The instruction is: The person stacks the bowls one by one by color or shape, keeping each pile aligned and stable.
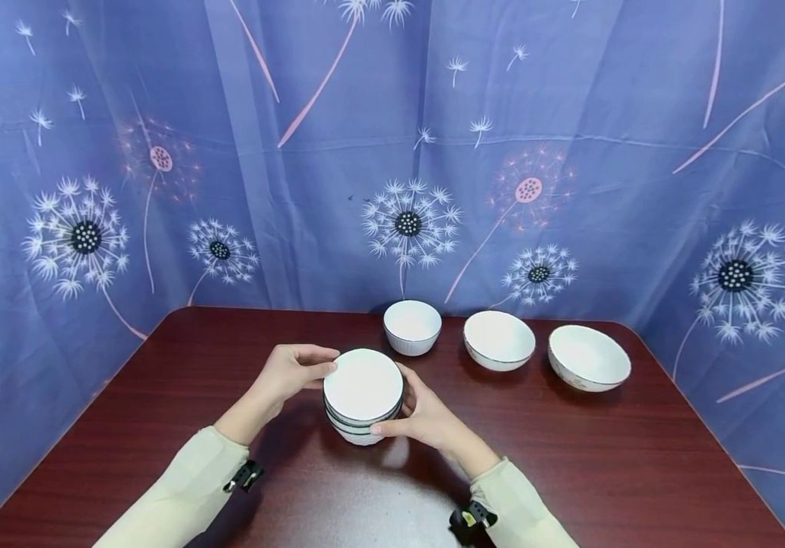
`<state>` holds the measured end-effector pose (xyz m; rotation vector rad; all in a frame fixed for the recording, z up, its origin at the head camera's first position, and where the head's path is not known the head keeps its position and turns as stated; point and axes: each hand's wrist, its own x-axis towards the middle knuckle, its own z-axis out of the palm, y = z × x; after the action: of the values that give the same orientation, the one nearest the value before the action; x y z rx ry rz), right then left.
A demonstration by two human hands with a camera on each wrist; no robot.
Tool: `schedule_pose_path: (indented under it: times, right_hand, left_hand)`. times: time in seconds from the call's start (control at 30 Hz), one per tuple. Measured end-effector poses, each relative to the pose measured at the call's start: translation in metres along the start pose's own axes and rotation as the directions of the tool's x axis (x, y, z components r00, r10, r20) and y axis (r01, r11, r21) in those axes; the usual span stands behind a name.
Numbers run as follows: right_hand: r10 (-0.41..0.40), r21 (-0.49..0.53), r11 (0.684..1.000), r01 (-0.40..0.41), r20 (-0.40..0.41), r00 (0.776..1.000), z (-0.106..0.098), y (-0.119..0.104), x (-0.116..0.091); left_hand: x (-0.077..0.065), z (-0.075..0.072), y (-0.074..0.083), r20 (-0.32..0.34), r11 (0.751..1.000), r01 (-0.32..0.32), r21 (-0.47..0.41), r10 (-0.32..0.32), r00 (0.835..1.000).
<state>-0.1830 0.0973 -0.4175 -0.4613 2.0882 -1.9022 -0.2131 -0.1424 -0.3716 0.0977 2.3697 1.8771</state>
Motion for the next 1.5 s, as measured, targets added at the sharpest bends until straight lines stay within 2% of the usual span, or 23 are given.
schedule_pose_path:
  times: [0.27, 1.0, 1.13, 1.27, 1.5]
  right_hand:
    - [0.007, 0.021, 1.0, -0.007, 0.008, 1.0, 0.0, 0.0, 0.0]
    - [0.001, 0.027, 1.0, -0.001, -0.003, 1.0, 0.0, 0.003, -0.001]
    - [0.001, 0.013, 1.0, -0.001, 0.0, 1.0, 0.0, 0.002, -0.001]
    - [-0.018, -0.02, 1.0, 0.019, 0.018, 1.0, -0.001, 0.0, 0.0]
    - [-0.045, -0.093, 0.994, 0.049, 0.046, 0.998, -0.005, -0.004, 0.001]
  left_hand:
    - [0.001, -0.002, -0.006, -0.039, 1.0, 0.012, -0.006, -0.012, 0.999]
    - [-0.002, 0.001, -0.011, -0.038, 1.0, 0.015, -0.019, -0.015, 0.999]
    - [-0.005, 0.0, -0.014, -0.007, 1.0, 0.005, -0.029, -0.006, 1.0]
    - [-0.007, -0.001, -0.018, 0.052, 0.998, -0.005, -0.064, 0.008, 0.999]
    - [-0.008, 0.0, -0.027, 0.175, 0.998, -0.026, -0.056, 0.036, 0.984]
